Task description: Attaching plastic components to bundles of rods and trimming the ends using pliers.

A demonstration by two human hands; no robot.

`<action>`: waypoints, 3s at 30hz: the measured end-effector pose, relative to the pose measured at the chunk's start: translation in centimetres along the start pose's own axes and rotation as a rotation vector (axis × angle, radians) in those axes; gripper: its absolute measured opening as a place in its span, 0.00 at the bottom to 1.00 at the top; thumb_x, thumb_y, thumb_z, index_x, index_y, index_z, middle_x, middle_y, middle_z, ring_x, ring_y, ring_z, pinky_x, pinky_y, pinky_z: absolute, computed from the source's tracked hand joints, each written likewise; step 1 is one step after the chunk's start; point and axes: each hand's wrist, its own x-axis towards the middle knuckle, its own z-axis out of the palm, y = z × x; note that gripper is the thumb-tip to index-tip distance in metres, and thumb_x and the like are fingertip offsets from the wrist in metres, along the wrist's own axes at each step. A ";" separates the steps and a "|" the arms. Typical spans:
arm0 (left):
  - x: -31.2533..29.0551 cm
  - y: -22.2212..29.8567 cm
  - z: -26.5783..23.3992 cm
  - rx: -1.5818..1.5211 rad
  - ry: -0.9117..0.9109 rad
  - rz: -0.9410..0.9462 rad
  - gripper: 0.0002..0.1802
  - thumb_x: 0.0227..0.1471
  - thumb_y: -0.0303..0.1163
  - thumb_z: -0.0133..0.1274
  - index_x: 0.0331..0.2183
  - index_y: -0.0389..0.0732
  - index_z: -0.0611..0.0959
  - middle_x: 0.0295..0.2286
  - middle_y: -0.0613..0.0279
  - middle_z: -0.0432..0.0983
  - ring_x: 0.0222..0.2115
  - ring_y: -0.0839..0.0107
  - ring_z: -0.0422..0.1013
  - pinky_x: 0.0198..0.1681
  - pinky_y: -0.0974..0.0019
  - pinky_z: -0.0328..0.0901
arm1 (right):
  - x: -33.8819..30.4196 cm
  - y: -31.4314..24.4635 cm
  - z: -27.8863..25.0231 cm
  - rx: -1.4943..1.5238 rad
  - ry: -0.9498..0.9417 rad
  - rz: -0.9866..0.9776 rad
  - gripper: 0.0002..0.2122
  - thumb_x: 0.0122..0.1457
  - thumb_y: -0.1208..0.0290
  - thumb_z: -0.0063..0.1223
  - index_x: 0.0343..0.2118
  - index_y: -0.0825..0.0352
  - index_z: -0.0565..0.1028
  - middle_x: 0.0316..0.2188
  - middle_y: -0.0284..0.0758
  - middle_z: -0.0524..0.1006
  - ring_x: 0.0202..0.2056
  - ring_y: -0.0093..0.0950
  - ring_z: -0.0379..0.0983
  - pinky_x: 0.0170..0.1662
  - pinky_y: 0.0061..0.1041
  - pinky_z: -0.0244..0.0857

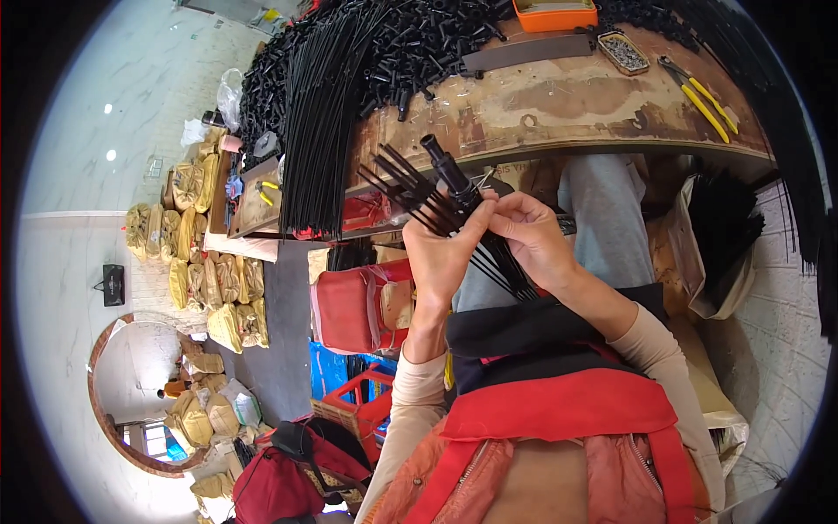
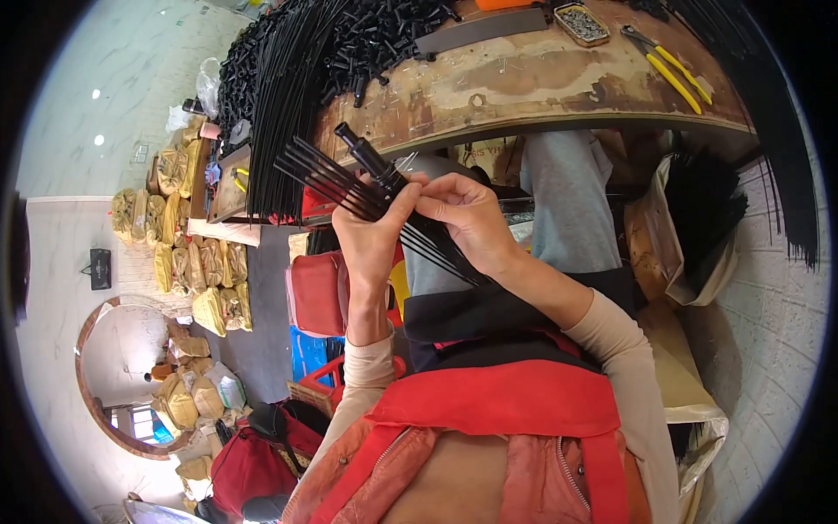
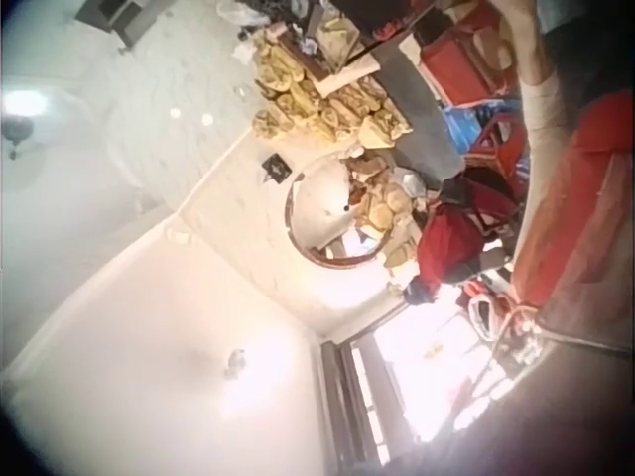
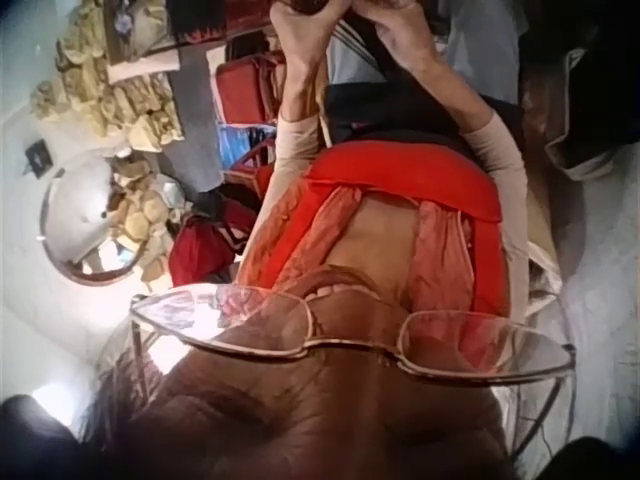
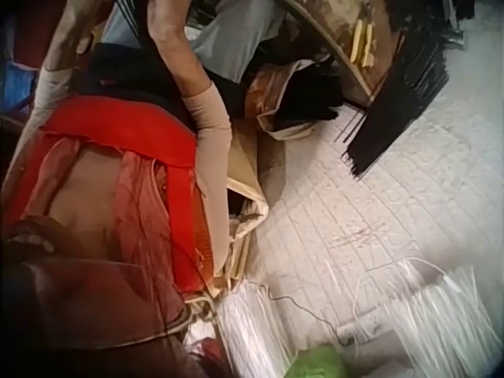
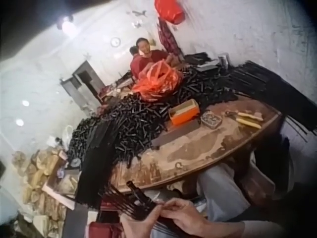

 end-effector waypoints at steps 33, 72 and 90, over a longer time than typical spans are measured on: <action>0.8 -1.9 -0.3 0.047 -0.162 0.045 0.12 0.54 0.23 0.54 0.41 0.29 0.79 0.34 0.57 0.81 0.33 0.78 0.75 0.40 0.73 0.69 | -0.3 1.1 -1.4 -0.194 0.026 0.078 0.10 0.62 0.70 0.52 0.43 0.69 0.75 0.39 0.30 0.76 0.42 0.15 0.71 0.48 0.17 0.63; 0.5 -3.1 5.5 -0.542 -0.356 -0.301 0.11 0.52 0.30 0.57 0.36 0.38 0.73 0.20 0.69 0.63 0.17 0.80 0.56 0.20 0.74 0.52 | -5.4 -21.9 -1.3 -1.326 0.142 0.356 0.13 0.65 0.64 0.44 0.44 0.69 0.71 0.21 0.32 0.71 0.22 0.22 0.69 0.27 0.22 0.62; -1.3 -3.9 1.3 -0.549 -0.495 -0.138 0.32 0.50 0.45 0.61 0.47 0.28 0.74 0.19 0.72 0.60 0.19 0.81 0.55 0.23 0.74 0.52 | -6.4 -12.7 3.6 -2.044 -0.278 -0.234 0.29 0.48 0.86 0.46 0.57 0.62 0.67 0.36 0.41 0.68 0.37 0.41 0.66 0.42 0.35 0.62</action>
